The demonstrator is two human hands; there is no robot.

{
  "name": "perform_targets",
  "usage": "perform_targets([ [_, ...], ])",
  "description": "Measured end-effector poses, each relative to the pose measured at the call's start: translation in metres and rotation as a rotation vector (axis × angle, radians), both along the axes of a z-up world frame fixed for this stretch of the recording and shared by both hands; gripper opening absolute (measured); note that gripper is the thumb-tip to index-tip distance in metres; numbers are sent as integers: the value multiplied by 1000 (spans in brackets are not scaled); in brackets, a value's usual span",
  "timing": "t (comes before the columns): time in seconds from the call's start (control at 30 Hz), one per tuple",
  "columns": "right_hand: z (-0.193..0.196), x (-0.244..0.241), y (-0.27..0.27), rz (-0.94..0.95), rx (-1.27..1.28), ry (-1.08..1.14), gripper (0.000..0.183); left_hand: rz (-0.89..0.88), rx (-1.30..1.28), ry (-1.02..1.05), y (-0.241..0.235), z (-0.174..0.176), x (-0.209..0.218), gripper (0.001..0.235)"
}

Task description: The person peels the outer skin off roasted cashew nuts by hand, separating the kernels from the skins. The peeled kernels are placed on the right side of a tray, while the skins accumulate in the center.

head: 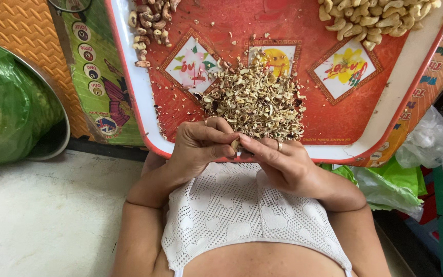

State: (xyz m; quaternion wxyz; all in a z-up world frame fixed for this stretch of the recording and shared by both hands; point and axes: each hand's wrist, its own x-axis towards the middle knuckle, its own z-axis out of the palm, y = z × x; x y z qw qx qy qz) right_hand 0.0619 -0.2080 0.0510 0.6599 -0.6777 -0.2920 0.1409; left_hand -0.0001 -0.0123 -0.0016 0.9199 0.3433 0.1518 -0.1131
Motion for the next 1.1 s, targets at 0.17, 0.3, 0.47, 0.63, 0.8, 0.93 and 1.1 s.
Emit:
perform_targets([
  [0.17, -15, -15, -4, -68, -158, -232, 40, 67, -35, 46, -10, 0, -12, 24],
  [0.3, -16, -18, 3, -165, -171, -357, 41, 114, -30, 35, -15, 3, -15, 25],
  [0.47, -22, -23, 4, -191, -153, -334, 39, 107, 26, -17, -17, -2, -20, 24],
  [0.63, -23, -20, 4, -180, 1, -98, 50, 68, 83, -55, -13, 5, -6, 24],
  [0.8, -15, -8, -5, -86, 27, -38, 42, 13, 261, -84, -3, 17, 6, 19],
  [0.93, -21, -14, -10, -88, -35, -78, 35, 1, 348, -146, 1, 21, 10, 22],
  [1.1, -22, -15, -9, -93, -90, -169, 35, 1, 603, -268, 1, 21, 8, 20],
])
